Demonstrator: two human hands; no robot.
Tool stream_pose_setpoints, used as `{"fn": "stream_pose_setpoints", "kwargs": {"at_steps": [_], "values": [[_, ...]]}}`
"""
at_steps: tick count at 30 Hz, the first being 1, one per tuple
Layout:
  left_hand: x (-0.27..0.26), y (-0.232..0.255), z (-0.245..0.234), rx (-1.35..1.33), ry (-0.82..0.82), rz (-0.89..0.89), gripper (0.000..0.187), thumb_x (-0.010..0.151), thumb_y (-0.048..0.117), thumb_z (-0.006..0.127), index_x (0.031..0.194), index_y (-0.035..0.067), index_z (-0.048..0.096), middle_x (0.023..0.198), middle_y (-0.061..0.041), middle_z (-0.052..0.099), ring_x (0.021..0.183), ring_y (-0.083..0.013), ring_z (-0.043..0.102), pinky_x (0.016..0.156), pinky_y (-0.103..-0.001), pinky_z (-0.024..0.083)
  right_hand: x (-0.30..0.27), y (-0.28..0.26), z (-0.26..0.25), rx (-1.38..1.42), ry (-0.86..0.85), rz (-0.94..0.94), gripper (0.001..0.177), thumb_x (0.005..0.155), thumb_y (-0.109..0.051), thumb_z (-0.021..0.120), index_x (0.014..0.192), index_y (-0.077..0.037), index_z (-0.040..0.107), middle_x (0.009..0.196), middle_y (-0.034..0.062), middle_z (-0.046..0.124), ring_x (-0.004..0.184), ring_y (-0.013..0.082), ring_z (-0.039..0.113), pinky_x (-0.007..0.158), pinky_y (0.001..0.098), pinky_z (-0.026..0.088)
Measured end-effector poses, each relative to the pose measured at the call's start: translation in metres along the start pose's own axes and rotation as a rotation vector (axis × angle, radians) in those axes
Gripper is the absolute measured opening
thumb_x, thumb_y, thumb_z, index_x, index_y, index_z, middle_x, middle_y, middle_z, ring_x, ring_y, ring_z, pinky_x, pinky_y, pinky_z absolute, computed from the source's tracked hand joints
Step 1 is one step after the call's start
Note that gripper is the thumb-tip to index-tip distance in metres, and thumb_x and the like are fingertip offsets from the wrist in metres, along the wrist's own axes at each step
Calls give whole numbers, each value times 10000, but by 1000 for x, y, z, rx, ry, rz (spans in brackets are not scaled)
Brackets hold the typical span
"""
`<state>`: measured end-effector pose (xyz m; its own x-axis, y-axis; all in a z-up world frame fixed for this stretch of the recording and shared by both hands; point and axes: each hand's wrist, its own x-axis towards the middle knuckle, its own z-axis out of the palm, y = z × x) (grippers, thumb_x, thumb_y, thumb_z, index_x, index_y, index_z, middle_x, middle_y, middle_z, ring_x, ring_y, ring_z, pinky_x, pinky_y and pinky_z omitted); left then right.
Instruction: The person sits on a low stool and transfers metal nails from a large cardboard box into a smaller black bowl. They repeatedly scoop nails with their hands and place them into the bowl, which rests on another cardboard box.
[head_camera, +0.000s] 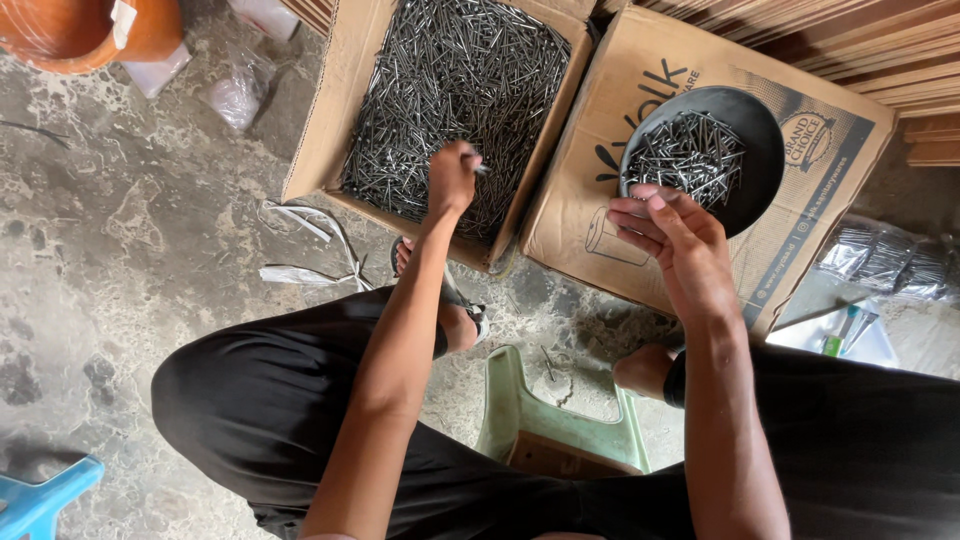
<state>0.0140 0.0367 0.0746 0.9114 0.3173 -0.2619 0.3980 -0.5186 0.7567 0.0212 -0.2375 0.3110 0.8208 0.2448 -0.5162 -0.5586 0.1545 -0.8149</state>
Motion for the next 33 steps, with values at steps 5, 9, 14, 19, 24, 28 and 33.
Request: {"fn": "stream_pose_setpoints", "kwargs": {"at_steps": [5,9,14,19,24,28,33], "values": [[-7,116,-40,-306,-373,81,105,824,138,662,903,75,636,815,-86,632,708,-157,610,617,-252,547,-1,2,8,-119,7,-99,335,925,-165,480,1197,29,459,1096,208,578,1043,275,591,880,387,494],[-44,203,-39,-623,-742,184,193,786,158,691,943,56,643,818,-71,648,685,-95,581,573,-199,545,-1,8,15,-161,-55,-232,479,988,-268,349,1288,102,307,1259,316,393,1263,437,329,1019,547,284],[-66,235,-18,-483,-510,418,139,830,120,622,957,64,625,863,-136,649,831,-261,632,705,-375,530,1,5,13,133,2,-58,490,935,-407,383,1109,33,511,1029,197,585,964,310,611,901,467,485],[-76,245,-25,-400,-442,452,178,824,90,631,1001,97,615,965,-152,638,1012,-339,602,849,-447,501,10,21,-9,262,16,-26,311,963,-262,422,1019,13,556,896,139,633,792,234,665,815,393,546],[-68,233,-18,-540,-294,453,400,829,325,680,1176,171,555,1039,-137,629,887,-241,652,700,-340,560,10,16,-17,382,98,-14,187,952,-170,481,981,-2,558,825,101,608,697,168,627,717,295,548],[-33,193,-31,-314,-228,382,333,882,282,497,1167,109,509,1035,-86,638,818,-150,676,665,-168,586,6,-5,-17,627,157,86,325,939,-278,448,1031,14,558,891,124,615,764,138,568,670,210,491],[-5,64,-7,-267,5,-7,204,874,124,571,1072,102,614,1026,-115,633,982,-263,617,860,-377,513,17,5,-38,758,120,144,296,981,-210,360,1134,11,484,1053,110,647,899,165,657,733,225,538]]}}
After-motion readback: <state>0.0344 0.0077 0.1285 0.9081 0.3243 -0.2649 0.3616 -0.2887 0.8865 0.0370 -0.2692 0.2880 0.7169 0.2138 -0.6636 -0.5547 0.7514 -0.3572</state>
